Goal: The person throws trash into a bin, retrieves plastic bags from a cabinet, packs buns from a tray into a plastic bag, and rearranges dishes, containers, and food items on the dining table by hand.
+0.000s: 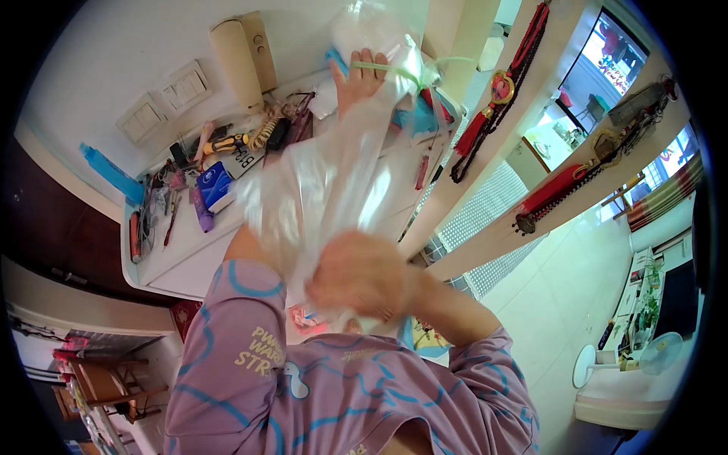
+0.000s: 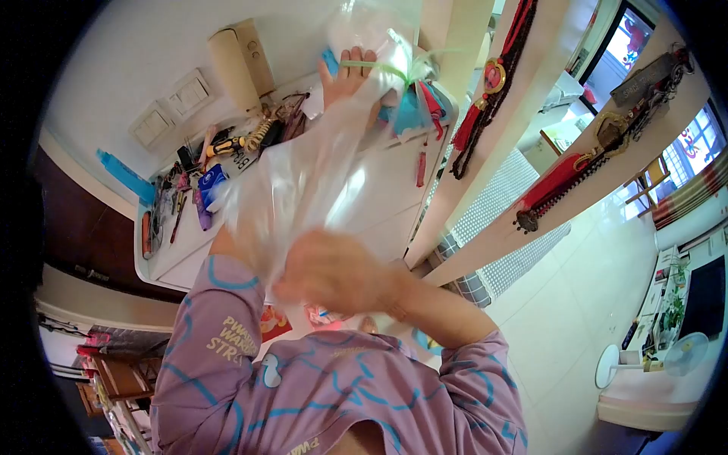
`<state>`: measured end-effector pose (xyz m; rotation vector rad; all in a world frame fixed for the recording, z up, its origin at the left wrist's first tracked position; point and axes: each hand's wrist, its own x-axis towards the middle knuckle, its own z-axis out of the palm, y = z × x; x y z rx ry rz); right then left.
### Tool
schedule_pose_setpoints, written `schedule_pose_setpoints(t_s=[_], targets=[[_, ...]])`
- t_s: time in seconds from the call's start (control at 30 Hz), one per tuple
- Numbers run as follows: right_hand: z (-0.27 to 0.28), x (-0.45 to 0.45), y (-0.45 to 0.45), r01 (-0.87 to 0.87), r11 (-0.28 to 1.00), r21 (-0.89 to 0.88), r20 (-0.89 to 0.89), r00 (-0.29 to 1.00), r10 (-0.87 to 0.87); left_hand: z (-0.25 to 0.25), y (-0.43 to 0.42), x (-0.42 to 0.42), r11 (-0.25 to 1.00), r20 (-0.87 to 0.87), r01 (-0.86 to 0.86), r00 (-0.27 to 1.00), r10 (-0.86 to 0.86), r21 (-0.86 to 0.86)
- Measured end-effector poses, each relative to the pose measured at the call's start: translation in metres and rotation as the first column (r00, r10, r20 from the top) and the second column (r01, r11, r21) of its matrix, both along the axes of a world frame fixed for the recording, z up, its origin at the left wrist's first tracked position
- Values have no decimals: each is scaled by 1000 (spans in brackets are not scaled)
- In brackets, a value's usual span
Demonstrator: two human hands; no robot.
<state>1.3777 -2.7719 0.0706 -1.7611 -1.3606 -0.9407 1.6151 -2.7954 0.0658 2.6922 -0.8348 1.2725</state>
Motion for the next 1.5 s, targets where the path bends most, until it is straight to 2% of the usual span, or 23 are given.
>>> schedule_pose_setpoints(t_s=[0.07, 0.2, 0.27, 0.3, 0.33, 0.37, 0.4, 0.43, 0.5, 0.63, 0.7, 0.87, 0.97, 1.03, 1.1, 1.13, 1.17, 1.2, 1.27, 1.3, 1.37, 1.43, 1.5], targets=[[2, -31, 10, -133, 991, -27, -14, 991, 133, -5, -6, 19, 966, 116, 171, 982, -151, -193], [-1, -57, -10, -307, 952, 5, -171, 938, 303, 7, -2, 5, 960, 114, 212, 974, -194, -183], [-20, -55, -26, -6, 993, 116, -391, 919, 52, 20, 7, -13, 977, -34, 186, 981, -190, -108], [-22, -61, -27, 209, 955, 210, -605, 795, -41, 32, 15, -26, 979, -180, 201, 962, -205, -37], [-25, -65, -28, 432, 871, 234, -790, 607, -88, 46, 25, -37, 983, -183, 178, 966, -181, -35], [-35, -58, -31, 536, 788, 303, -858, 514, -19, 60, 34, -47, 966, -312, 256, 916, -251, -26], [-33, -47, -32, 645, 719, 259, -849, 507, -150, 65, 40, -51, 942, -437, 333, 843, -313, -32], [-39, -40, -39, 665, 681, 306, -898, 440, -26, 62, 44, -51, 950, -441, 312, 848, -293, -32], [-41, -21, -47, 716, 609, 341, -896, 443, -19, 53, 46, -47, 909, -239, 414, 878, -414, -53], [-42, 13, -53, 717, 596, 361, -846, 521, -115, 39, 52, -55, 884, -53, 424, 896, -441, -197], [-56, 34, -70, 776, 531, 341, -768, 556, -319, 41, 59, -69, 846, 22, 476, 874, -485, -242], [-23, 57, -87, 841, 417, 345, -712, 525, -467, 38, 103, -128, 761, -41, 586, 784, -619, -279], [-19, 56, -86, 780, 542, 312, -522, 618, -588, 16, 155, -171, 708, -173, 686, 686, -706, -168], [-3, 22, -50, 891, 436, 127, -803, 350, -482, 1, 205, -209, 719, -346, 625, 631, -694, -303], [-12, -15, -5, 741, 671, -17, -872, 317, -372, -19, 252, -248, 738, -415, 540, 611, -674, -404], [-24, -32, 25, 553, 831, 65, -929, 338, -152, -30, 275, -269, 741, -532, 333, 534, -658, -583], [-35, -53, 61, 395, 917, 55, -980, 199, -27, -43, 296, -290, 710, -619, 77, 429, -657, -700], [-50, -68, 92, 176, 984, -12, -983, 176, -44, -55, 315, -312, 709, -619, 45, 453, -642, -703], [-71, -98, 165, -81, 992, -92, -841, 540, -34, -75, 362, -358, 513, -549, -195, 311, -776, -836], [-73, -109, 196, -159, 983, -90, -842, 540, 10, -80, 387, -381, 498, -551, -236, 370, -748, -834], [-74, -140, 257, -217, 975, 40, -972, 218, 89, -86, 436, -440, 514, -762, -606, 259, -593, -607], [-76, -167, 309, -398, 915, 58, -977, 166, 133, -91, 480, -498, 430, -807, -716, 322, -495, -550], [-69, -198, 359, -623, 761, -182, -957, 290, 8, -102, 519, -561, 319, -847, -811, 355, -397, -490]])
